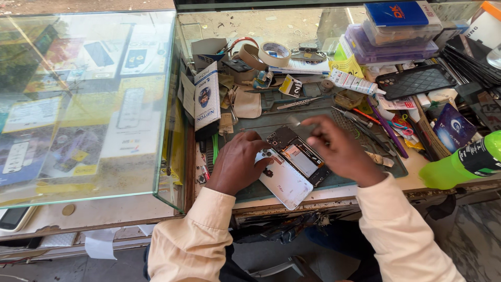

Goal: The person works on a disassembled smartphone on a cluttered workbench. They use a screwdriver to adjust components inside the phone and apply adhesive from a syringe to the internal frame.

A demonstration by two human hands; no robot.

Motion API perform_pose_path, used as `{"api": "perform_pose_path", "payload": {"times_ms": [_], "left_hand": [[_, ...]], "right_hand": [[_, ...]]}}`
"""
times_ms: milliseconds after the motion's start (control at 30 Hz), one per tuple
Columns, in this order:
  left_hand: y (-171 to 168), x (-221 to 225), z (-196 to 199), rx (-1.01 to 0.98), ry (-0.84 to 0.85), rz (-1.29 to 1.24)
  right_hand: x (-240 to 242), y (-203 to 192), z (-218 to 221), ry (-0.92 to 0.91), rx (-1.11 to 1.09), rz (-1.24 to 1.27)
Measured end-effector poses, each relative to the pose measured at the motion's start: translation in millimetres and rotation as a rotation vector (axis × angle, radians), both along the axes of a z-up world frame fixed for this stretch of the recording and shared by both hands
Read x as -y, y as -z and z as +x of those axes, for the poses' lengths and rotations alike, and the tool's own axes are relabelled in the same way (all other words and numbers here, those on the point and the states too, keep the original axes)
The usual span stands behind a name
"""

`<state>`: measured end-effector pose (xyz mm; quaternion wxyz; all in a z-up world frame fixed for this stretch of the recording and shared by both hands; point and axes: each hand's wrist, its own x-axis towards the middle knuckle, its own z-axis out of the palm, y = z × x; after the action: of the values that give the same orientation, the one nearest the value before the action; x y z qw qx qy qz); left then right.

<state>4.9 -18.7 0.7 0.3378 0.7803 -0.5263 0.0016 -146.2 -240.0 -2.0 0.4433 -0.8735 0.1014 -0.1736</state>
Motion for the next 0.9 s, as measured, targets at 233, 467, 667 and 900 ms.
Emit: {"api": "perform_pose_path", "payload": {"times_ms": [233,467,667,900], "left_hand": [[5.2,4.6,-3.3,-0.013,0.011,0.023],[6.1,6.9,-4.6,0.012,0.014,0.011],[6.0,5.9,-5.5,-0.022,0.005,0.025],[6.5,7.5,-4.8,0.006,0.017,0.010]], "right_hand": [[27.4,16.0,-24.7,0.082,0.287,0.831],[-1.2,24.8,-10.9,0.159,0.376,0.350],[-29.1,33.0,3.0,0.191,0.410,0.131],[-44.1,29.3,17.1,0.198,0.361,0.031]]}}
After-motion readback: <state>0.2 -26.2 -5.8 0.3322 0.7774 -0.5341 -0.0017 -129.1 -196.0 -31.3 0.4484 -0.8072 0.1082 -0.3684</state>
